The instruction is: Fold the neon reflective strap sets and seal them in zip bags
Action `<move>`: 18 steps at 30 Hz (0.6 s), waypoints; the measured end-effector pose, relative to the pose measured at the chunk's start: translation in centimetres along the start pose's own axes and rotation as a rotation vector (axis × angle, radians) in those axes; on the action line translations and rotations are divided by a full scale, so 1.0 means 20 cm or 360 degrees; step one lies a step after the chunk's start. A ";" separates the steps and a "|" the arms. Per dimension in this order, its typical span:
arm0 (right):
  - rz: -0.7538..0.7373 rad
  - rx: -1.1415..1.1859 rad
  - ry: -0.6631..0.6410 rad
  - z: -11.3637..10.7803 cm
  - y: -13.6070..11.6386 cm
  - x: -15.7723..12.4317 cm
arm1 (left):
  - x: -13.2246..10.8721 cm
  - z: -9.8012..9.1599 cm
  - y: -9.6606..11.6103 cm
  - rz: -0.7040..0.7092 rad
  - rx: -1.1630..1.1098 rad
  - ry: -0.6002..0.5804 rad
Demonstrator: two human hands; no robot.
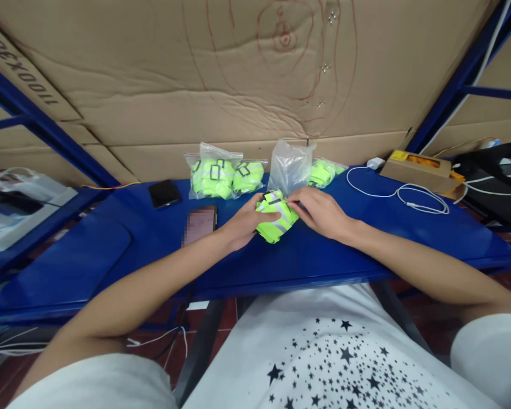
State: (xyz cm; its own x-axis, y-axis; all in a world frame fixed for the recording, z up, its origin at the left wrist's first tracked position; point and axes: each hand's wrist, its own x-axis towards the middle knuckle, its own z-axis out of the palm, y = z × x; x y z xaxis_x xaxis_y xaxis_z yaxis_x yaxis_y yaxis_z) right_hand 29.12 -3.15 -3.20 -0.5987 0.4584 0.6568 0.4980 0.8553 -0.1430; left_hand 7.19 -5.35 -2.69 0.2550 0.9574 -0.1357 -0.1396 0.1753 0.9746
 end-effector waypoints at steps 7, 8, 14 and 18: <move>0.0178 -0.0263 0.0043 -0.02 0.06 0.02 | 0.00 0.01 0.03 0.0133 -0.0221 0.0172; 0.0281 -0.0277 0.0058 -0.02 0.07 0.02 | 0.00 0.01 0.03 0.0160 -0.0222 0.0173; 0.0553 0.0011 -0.0015 0.00 0.11 0.01 | 0.01 0.00 0.02 0.0245 -0.0175 0.0223; 0.0474 0.0074 0.0004 0.01 0.11 0.01 | 0.04 0.00 0.01 0.0352 -0.0186 0.0259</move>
State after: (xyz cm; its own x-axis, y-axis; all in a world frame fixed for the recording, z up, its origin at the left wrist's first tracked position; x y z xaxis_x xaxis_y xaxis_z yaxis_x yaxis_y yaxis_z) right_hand 29.96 -1.14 -3.53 -0.4290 0.6902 0.5827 0.6220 0.6935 -0.3635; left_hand 7.37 -4.58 -2.57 0.0505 0.9978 0.0419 -0.2862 -0.0257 0.9578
